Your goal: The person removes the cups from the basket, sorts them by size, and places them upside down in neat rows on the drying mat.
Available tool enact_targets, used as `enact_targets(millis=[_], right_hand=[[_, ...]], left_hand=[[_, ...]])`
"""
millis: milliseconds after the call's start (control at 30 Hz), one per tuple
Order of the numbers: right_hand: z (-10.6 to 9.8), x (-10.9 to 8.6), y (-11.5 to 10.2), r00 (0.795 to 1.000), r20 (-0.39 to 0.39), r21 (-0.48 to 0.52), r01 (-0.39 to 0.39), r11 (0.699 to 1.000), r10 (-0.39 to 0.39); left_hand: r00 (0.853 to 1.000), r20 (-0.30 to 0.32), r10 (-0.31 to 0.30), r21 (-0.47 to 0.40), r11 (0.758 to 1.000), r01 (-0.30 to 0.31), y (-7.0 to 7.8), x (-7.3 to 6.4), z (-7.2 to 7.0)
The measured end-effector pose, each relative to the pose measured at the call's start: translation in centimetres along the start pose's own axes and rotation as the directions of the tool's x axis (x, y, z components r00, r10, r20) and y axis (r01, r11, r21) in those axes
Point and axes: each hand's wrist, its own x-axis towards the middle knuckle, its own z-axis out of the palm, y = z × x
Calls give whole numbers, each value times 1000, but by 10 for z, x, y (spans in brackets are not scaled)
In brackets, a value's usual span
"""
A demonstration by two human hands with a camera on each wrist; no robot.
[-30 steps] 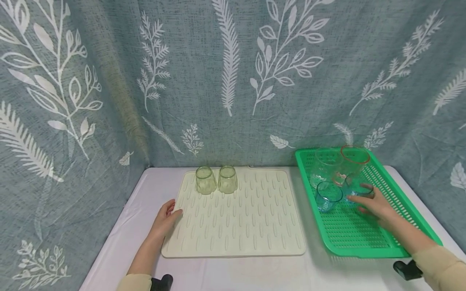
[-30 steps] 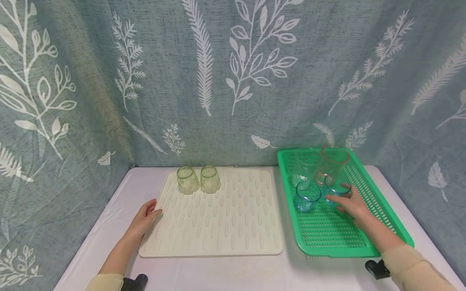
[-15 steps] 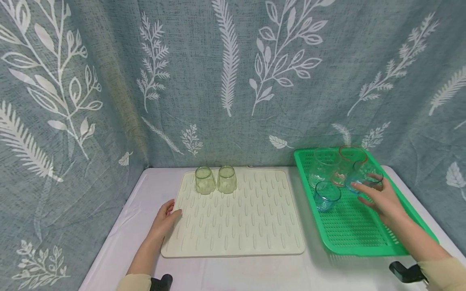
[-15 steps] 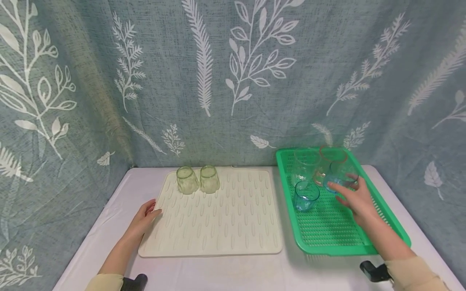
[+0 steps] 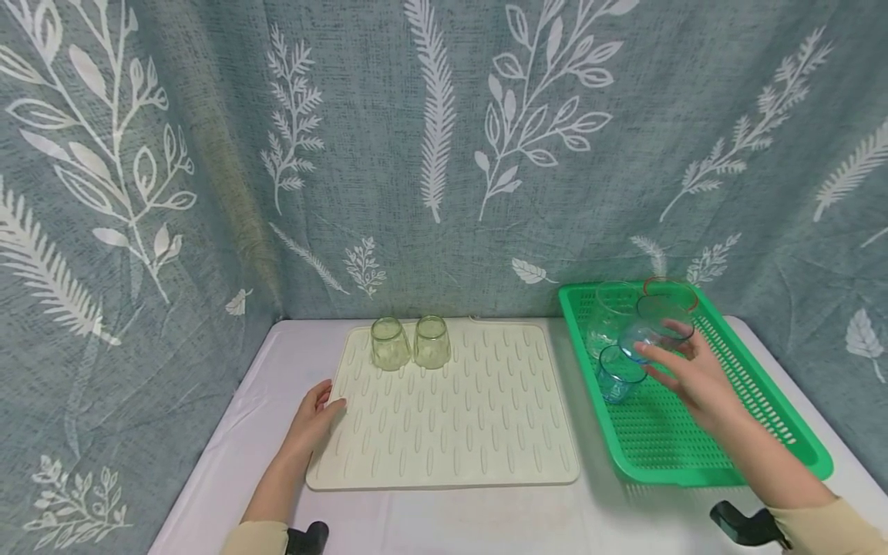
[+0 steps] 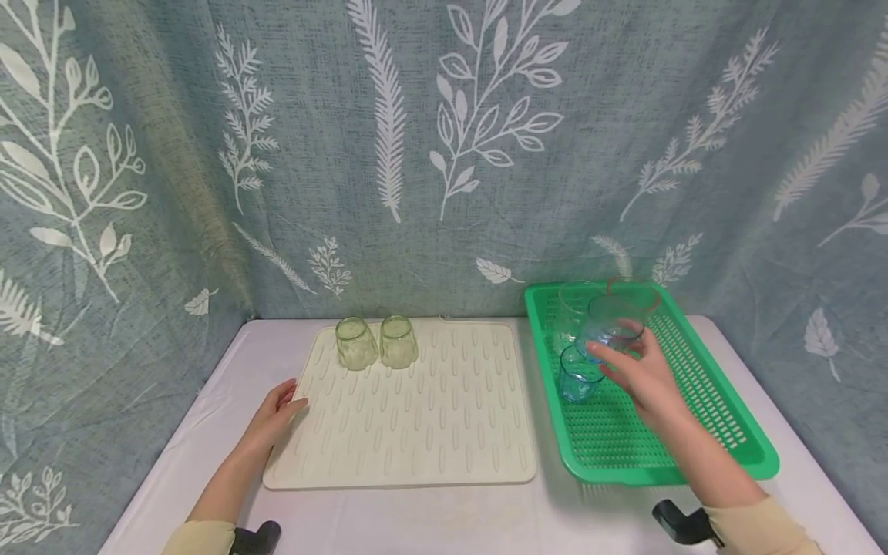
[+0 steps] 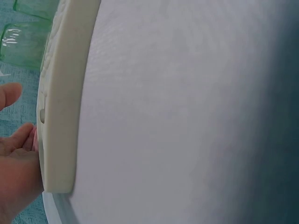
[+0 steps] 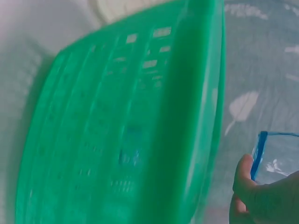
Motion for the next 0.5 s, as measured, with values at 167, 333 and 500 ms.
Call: enact_targets(millis=[167,333,500], right_hand=[[25,-5,0,999,39,-17,10,1000,-10],[52,-12,2,995,96,-28,13,1000,-10],[80,-16,7,993,115,12,-35,999,33]], left_hand=[[1000,5,1,2,1000,-1,1,0,0],[1000,7,-1,-4,1000,1,2,-2,0],[1000,1,-14,9,1000,14,2,-2,0]])
